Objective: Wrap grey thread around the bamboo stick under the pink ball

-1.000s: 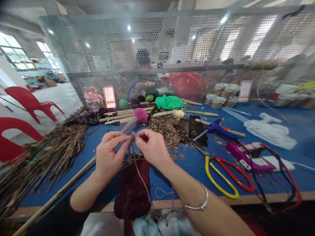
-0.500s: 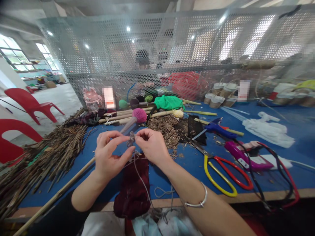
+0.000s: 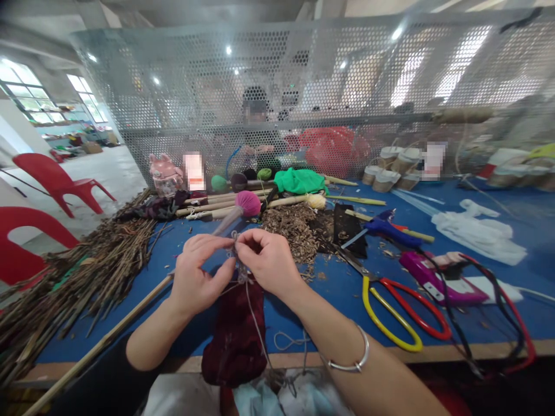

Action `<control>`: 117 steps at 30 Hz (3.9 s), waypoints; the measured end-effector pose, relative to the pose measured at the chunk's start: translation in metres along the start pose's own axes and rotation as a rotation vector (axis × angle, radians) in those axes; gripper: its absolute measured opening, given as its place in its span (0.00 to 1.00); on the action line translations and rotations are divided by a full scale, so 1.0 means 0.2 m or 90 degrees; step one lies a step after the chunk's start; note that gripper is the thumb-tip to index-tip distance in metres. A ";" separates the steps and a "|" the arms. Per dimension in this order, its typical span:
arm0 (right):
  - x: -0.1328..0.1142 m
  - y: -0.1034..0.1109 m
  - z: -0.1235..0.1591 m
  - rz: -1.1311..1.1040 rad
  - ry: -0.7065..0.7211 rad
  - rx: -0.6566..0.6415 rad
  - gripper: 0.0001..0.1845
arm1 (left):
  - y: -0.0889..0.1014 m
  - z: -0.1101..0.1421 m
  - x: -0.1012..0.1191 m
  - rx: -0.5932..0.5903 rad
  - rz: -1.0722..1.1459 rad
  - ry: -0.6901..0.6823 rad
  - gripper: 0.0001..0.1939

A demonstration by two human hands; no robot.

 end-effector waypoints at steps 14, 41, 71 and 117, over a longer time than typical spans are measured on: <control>0.04 0.02 -0.01 0.017 -0.011 0.030 0.06 | 0.02 -0.01 -0.07 0.052 0.116 0.073 0.05; -0.06 0.00 0.02 0.140 0.159 0.041 0.05 | -0.12 0.03 -0.15 -0.031 0.425 0.306 0.14; -0.07 0.01 0.02 0.129 0.154 0.049 0.04 | -0.04 0.03 -0.18 0.070 0.456 0.296 0.08; -0.10 0.01 0.03 0.165 0.238 0.012 0.06 | -0.05 0.01 -0.20 0.026 0.402 0.319 0.08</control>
Point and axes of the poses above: each hand's wrist, its own z-axis away from the middle knuckle, its own y-axis out of the back of the hand, x = y × z, the point moved 8 cm from there along -z, towards the middle knuckle, and after that the axes turned 2 degrees about y, right-handed, at the moved point
